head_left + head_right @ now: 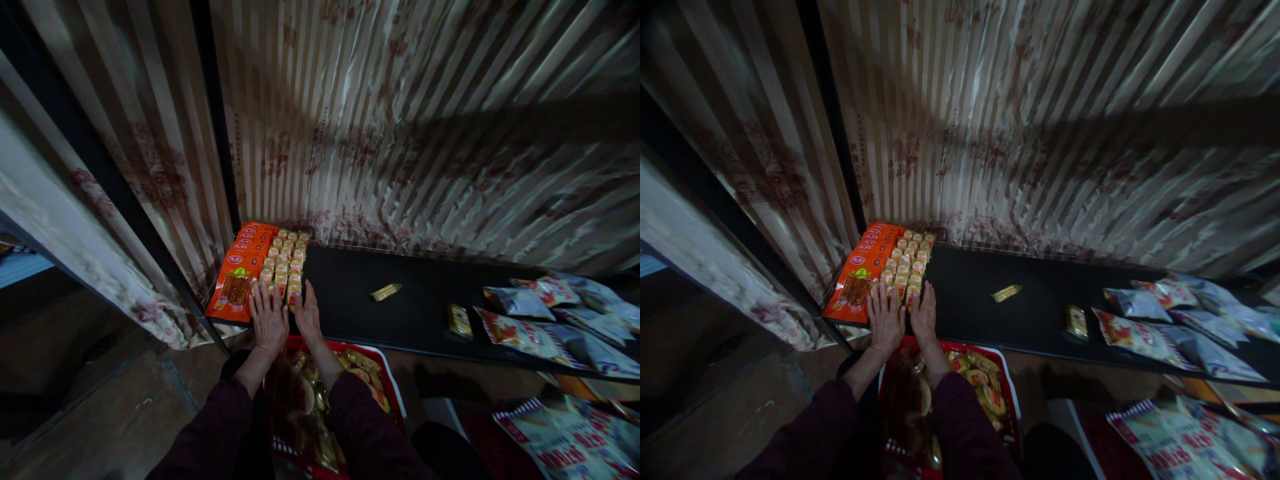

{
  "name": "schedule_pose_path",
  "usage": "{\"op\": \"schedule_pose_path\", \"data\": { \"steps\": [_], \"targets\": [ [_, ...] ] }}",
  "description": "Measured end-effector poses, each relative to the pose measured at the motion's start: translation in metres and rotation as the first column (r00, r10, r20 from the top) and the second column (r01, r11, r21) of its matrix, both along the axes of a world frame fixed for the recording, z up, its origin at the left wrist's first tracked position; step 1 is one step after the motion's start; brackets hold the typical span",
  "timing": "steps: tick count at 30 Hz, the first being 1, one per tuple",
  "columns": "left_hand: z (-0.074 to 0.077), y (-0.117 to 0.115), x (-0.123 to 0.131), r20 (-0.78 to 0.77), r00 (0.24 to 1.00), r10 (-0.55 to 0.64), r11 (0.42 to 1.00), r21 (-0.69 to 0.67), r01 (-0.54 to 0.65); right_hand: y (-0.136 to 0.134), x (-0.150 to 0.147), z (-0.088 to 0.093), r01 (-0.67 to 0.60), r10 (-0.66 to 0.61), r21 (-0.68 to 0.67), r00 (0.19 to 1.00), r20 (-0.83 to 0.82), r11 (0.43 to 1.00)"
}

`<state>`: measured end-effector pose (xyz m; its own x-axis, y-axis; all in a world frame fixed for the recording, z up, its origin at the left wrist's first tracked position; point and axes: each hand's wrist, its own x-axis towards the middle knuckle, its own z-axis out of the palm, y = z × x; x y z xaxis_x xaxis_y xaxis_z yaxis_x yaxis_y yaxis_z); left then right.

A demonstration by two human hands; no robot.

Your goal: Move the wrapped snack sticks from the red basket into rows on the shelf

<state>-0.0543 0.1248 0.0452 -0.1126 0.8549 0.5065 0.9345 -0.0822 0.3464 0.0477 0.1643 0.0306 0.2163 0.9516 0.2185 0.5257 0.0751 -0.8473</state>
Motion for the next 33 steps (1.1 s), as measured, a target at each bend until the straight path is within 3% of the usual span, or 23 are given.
{"op": "schedule_pose_path", "data": {
  "steps": [9, 33],
  "targets": [
    [-0.003, 0.004, -0.010, -0.070, 0.992, -0.106, 0.994, -0.018, 0.105, 0.004, -0.012, 0.009, -0.045, 0.045, 0.008, 0.999, -0.014, 0.999],
    [-0.009, 0.005, -0.014, -0.092, 0.985, -0.144, 0.988, 0.037, 0.148, -0.001, -0.020, 0.005, 0.038, -0.039, 0.027, 0.998, 0.039, 0.999]
  ]
}}
